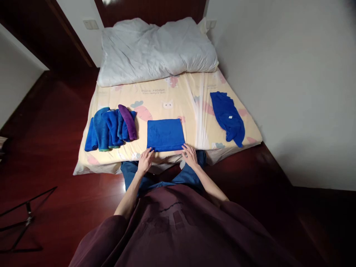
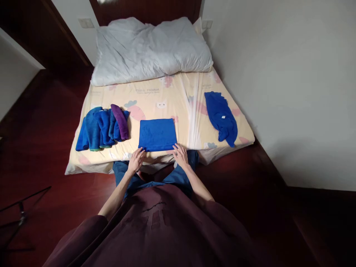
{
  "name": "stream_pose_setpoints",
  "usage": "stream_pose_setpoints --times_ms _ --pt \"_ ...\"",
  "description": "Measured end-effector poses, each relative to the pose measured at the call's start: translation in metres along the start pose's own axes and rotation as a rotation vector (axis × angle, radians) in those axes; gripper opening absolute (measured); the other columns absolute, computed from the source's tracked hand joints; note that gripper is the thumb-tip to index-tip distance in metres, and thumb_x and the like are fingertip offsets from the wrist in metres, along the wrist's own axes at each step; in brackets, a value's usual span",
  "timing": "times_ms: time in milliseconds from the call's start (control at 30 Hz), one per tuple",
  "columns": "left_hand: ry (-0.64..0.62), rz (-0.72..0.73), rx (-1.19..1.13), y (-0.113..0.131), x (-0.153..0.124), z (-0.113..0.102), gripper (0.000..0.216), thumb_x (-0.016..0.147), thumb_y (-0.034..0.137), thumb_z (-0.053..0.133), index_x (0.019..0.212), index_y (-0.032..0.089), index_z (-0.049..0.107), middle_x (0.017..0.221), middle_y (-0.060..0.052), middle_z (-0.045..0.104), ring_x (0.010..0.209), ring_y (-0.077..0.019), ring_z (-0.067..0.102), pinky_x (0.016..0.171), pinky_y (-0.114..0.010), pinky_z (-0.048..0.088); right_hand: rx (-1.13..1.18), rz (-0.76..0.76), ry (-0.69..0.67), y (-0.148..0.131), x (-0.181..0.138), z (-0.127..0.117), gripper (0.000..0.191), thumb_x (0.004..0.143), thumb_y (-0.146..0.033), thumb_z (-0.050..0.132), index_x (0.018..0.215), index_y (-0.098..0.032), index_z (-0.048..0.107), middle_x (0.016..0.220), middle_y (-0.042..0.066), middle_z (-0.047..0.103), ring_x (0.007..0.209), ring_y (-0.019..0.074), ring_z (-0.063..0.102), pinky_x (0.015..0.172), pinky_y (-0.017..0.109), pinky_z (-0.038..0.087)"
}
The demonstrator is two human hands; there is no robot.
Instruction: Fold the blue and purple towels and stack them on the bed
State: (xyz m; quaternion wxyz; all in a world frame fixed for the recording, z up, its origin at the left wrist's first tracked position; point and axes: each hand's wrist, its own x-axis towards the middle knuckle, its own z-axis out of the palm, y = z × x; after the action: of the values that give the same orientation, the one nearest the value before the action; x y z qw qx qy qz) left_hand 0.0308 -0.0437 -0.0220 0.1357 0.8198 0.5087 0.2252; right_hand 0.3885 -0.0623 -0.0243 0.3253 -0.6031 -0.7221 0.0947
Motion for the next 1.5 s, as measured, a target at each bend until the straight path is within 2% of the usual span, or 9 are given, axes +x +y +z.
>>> stream_pose_setpoints --times_ms 67,167,300,533,833,1067,1200,1400,1500 --pt "-0.089 0.092 0.053 0.009 -0.001 0.005 0.054 0.100 0.020 0.040 0.154 0.020 0.048 0.164 -0.010 0.041 0.155 -0.0273 0.032 0.127 -0.051 0.029 -0.074 -0.127 -0.101 -0.008 -0.005 0.002 0.047 0.105 -0.024 0.042 0.148 -0.022 0.058 0.156 0.008 0.053 0.148 0.0250 0.046 0.123 0.048 0.037" --pt "-0.125 0.103 0.123 0.015 0.007 0.013 0.056 0.101 0.020 0.037 0.156 0.016 0.046 0.166 -0.011 0.036 0.158 -0.0275 0.025 0.130 -0.051 0.023 -0.149 -0.220 -0.223 -0.014 -0.002 0.011 0.049 0.106 -0.019 0.036 0.150 -0.021 0.056 0.160 0.007 0.048 0.153 0.0221 0.039 0.127 0.047 0.031" --pt "-0.094 -0.019 0.174 0.013 0.017 0.018 0.056 0.103 0.026 0.035 0.157 0.013 0.045 0.168 -0.014 0.033 0.159 -0.0318 0.021 0.128 -0.055 0.024 -0.234 -0.150 -0.299 -0.010 0.005 0.021 0.052 0.106 -0.024 0.035 0.156 -0.018 0.049 0.165 0.009 0.039 0.156 0.0250 0.033 0.129 0.052 0.027" --pt "-0.062 -0.085 0.192 0.013 0.018 0.022 0.056 0.105 0.031 0.034 0.159 0.014 0.043 0.168 -0.014 0.032 0.158 -0.0364 0.022 0.126 -0.059 0.024 -0.302 -0.034 -0.303 -0.008 0.008 0.034 0.057 0.106 -0.023 0.032 0.163 -0.017 0.036 0.169 0.010 0.029 0.158 0.0253 0.026 0.128 0.055 0.022" --pt "-0.123 -0.127 0.249 0.013 0.031 0.013 0.055 0.101 0.019 0.035 0.154 0.015 0.051 0.162 -0.016 0.043 0.150 -0.0387 0.039 0.116 -0.058 0.038 -0.306 -0.023 -0.290 -0.002 0.021 0.030 0.056 0.102 -0.017 0.036 0.157 -0.015 0.046 0.163 0.010 0.041 0.155 0.0243 0.035 0.127 0.052 0.025" --pt "-0.268 -0.103 0.301 0.011 0.064 0.008 0.059 0.094 0.005 0.033 0.151 0.005 0.050 0.156 -0.024 0.048 0.150 -0.0348 0.039 0.123 -0.053 0.029 -0.300 0.034 -0.399 -0.006 0.060 0.026 0.055 0.092 -0.004 0.048 0.144 -0.013 0.061 0.152 0.014 0.056 0.145 0.0261 0.050 0.122 0.044 0.038" --pt "-0.303 -0.116 0.311 0.009 0.076 0.004 0.060 0.092 0.004 0.037 0.150 0.006 0.050 0.150 -0.027 0.053 0.143 -0.0345 0.048 0.119 -0.053 0.034 -0.288 0.075 -0.452 -0.004 0.075 0.025 0.052 0.093 -0.003 0.047 0.140 -0.015 0.065 0.150 0.013 0.058 0.141 0.0241 0.055 0.117 0.041 0.045" --pt "-0.308 -0.036 0.280 -0.005 0.037 0.000 0.059 0.093 0.003 0.037 0.148 0.012 0.054 0.155 -0.019 0.051 0.144 -0.0317 0.049 0.117 -0.050 0.039 -0.213 0.001 -0.400 0.007 0.043 0.016 0.052 0.091 -0.002 0.047 0.135 -0.018 0.069 0.146 0.009 0.062 0.138 0.0227 0.058 0.118 0.042 0.044" --pt "-0.235 -0.042 0.158 -0.017 0.018 0.000 0.059 0.090 0.004 0.041 0.145 0.017 0.057 0.151 -0.014 0.057 0.141 -0.0282 0.052 0.114 -0.047 0.044 -0.076 0.012 -0.308 0.014 0.028 0.011 0.053 0.088 -0.002 0.046 0.130 -0.020 0.073 0.138 0.007 0.069 0.132 0.0203 0.063 0.116 0.039 0.047"
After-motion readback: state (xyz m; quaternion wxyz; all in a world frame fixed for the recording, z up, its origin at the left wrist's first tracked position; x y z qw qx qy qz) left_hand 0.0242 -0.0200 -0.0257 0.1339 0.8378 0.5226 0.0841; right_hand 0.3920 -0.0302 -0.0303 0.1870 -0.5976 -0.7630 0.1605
